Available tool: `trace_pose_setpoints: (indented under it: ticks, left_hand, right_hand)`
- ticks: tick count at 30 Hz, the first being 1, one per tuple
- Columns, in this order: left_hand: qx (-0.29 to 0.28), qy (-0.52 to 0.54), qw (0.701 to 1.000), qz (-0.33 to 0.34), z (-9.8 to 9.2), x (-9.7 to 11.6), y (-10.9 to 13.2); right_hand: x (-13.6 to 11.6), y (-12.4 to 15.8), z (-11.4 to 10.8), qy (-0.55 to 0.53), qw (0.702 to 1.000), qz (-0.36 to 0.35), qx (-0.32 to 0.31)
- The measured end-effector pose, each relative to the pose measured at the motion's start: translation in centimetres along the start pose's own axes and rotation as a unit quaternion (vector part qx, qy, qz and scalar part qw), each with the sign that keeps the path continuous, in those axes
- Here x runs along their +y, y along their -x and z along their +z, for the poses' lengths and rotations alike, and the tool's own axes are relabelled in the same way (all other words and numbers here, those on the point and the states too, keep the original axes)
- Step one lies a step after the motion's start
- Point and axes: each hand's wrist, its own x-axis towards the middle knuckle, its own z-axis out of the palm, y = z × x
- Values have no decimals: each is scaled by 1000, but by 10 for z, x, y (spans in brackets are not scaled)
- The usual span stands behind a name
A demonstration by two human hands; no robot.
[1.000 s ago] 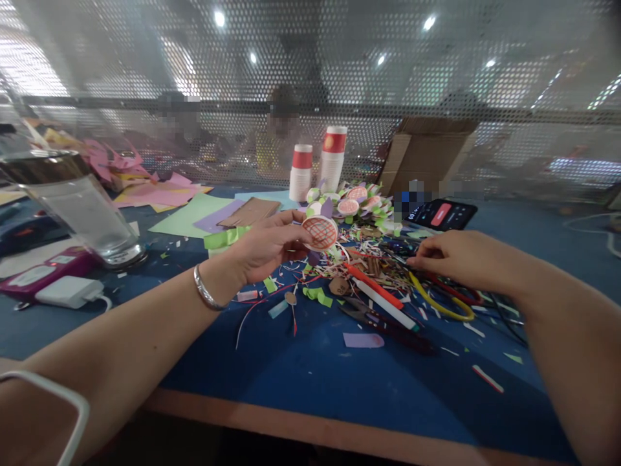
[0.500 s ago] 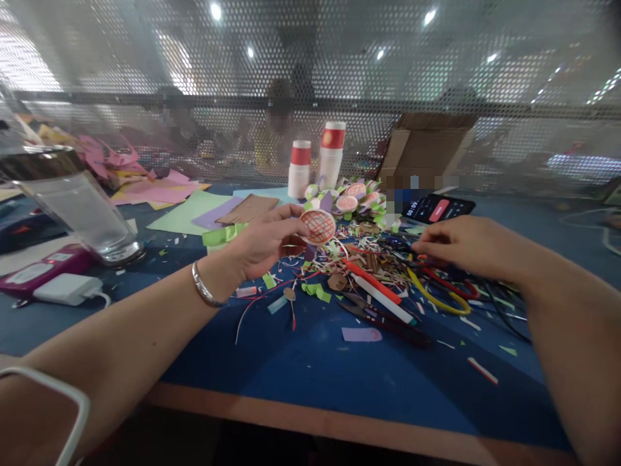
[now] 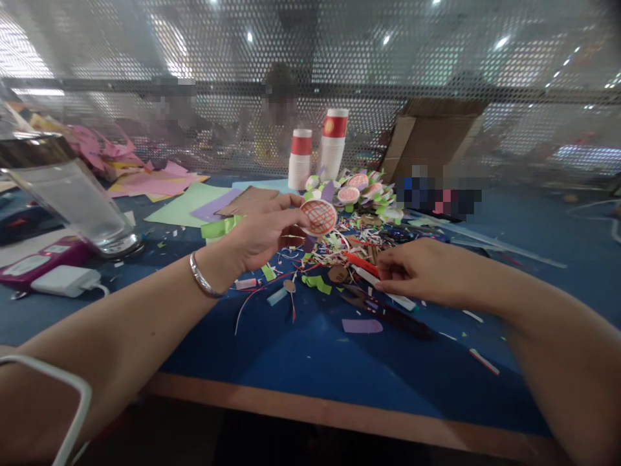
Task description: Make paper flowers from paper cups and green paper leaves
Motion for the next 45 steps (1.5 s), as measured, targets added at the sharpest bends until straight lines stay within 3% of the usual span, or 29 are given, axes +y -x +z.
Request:
trace_pose_setpoints:
  ticks: [4,10,16,30,39,45]
  left_hand:
    - [5,-11,1000,2,1,0,0]
    - [58,-8,998,5,1,1,0]
    - [42,9,999,-1,1,3,0]
    - [4,0,1000,-6,3,5,4]
    - [17,-1,1000,-10,2,4,1]
    - [9,5,1000,-4,-2,4,1]
  right_hand:
    - [-4,1,-1,9,1000,5,12]
    - [-4,2,-3,-41,996,-9,82]
    - [9,-3,-6,-47,983,37,173]
    - [38,-4,-16,-46,965,100,239]
    - [50,0,-22,-7,964,147,221]
    - [74,-1,-18,25,964,180,196]
